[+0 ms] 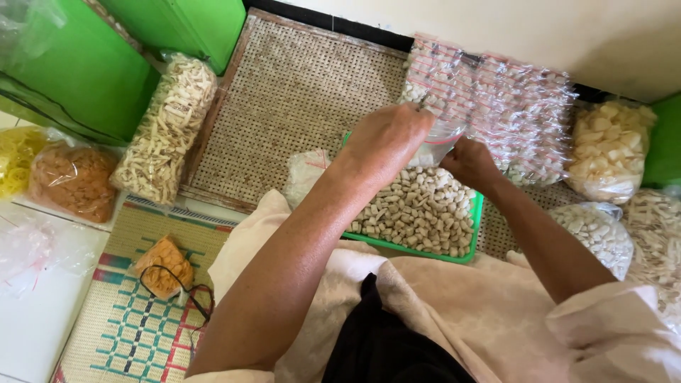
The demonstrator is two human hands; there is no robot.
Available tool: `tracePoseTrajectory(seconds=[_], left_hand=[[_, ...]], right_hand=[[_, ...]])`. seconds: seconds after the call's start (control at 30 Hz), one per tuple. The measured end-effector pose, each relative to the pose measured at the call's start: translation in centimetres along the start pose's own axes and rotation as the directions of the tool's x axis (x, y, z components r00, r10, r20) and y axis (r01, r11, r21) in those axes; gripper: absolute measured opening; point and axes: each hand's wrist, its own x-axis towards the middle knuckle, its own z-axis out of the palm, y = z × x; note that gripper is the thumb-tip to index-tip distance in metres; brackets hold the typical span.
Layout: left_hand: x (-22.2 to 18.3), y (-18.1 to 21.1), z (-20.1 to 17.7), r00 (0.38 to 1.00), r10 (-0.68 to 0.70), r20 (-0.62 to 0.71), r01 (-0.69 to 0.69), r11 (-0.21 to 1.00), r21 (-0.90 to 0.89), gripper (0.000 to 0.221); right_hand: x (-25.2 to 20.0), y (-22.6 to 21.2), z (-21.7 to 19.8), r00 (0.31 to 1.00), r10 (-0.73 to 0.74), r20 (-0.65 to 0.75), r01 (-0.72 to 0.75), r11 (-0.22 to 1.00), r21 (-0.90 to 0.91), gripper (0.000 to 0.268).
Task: The person scoops small white snack pieces from a green tray into clear plastic bags, seals each bag, and places it aside. The process is repeated continuously with multiple bags.
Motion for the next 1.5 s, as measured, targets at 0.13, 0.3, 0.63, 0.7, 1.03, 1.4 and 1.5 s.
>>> tracePoseTrajectory(seconds=[0.13,0.3,0.63,0.7,1.03,1.4,1.5], left_hand=[[0.4,1.0,0.5,0.999,-0.019,0.032,0.017,0.997,0.075,0.022],[-0.1,3.8,-1.9,0.996,0.002,0.087,-0.005,0.999,0.032,0.027],[0.0,4.6,-1.4,0.996,0.053,0.078,-0.047,0.996,-0.071,0.022],[0.2,4.5,-1.6,0.995,0.062,0.072,-0.055,0.994,-0.097,0.022],[1.5,0.3,2.5,1.0,-0.004,0.022,0.009,0.97,-0.245,0.018],[1.8,2.5,-0.1,0.997,0.078,0.001,-0.076,0.969,-0.236,0.019],[1.5,2.1,0.3,0.997,0.07,-0.011,-0.071,0.962,-0.263,0.018]], right_hand=[[-3.3,-3.9,-9.6,0.984,-0.046,-0.17,0.126,0.856,0.501,0.035],[-7.3,-10.1,-14.9,0.95,-0.114,-0.292,0.266,0.786,0.558,0.033],[-8.6,-12.4,-14.9,0.827,-0.441,-0.347,0.473,0.881,0.008,0.017],[-8.7,-12.8,-15.1,0.828,-0.451,-0.332,0.476,0.879,-0.007,0.015],[-8.3,-9.6,-15.6,0.948,-0.241,-0.209,0.3,0.896,0.327,0.036],[-6.5,-4.3,-7.6,0.989,-0.134,-0.062,0.133,0.62,0.773,0.018],[-6.8,-5.8,-8.1,0.993,-0.092,-0.077,0.116,0.564,0.818,0.017]])
